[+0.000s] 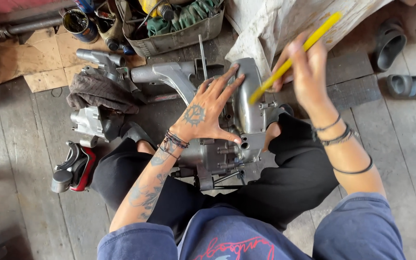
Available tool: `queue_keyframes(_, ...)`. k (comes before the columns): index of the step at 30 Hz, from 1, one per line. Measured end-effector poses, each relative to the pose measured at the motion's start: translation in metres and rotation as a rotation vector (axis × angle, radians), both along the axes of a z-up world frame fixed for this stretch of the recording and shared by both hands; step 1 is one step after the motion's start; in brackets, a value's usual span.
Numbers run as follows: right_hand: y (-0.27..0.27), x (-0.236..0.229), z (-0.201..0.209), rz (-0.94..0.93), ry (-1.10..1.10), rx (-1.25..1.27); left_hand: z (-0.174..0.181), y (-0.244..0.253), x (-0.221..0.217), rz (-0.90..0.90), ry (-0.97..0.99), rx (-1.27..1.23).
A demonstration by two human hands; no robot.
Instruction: The person sits on the floor and uses a yellow brush to scrub and clean the surface of a silver engine block. They repeatedly dip the brush into a small container and apply it to various parts of the engine casing.
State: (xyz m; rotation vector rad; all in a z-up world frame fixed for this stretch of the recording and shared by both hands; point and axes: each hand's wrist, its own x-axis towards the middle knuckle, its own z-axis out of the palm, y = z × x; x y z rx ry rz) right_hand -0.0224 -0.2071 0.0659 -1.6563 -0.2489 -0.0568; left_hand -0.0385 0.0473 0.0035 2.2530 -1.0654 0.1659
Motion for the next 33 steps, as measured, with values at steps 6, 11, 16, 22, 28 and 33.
queue_keyframes(6,-0.003,-0.014,-0.001,0.115,-0.098,-0.048,-0.007,0.001,0.005,-0.015,-0.035,-0.014)
queue_keyframes(11,-0.008,-0.031,-0.027,0.158,-0.106,0.026,-0.011,0.000,0.004,-0.021,0.049,-0.038)
queue_keyframes(16,-0.018,-0.043,-0.016,-0.019,-0.118,0.001,-0.016,0.002,0.002,-0.011,0.001,-0.027)
queue_keyframes(22,-0.018,-0.044,-0.014,-0.026,-0.146,0.038,-0.018,0.002,0.001,-0.030,0.028,-0.051)
queue_keyframes(28,-0.012,-0.041,-0.017,0.131,-0.112,0.022,-0.021,0.005,0.006,-0.025,-0.002,0.002)
queue_keyframes(33,-0.004,-0.041,-0.021,0.219,-0.077,0.046,-0.020,0.005,0.006,-0.012,-0.023,-0.002)
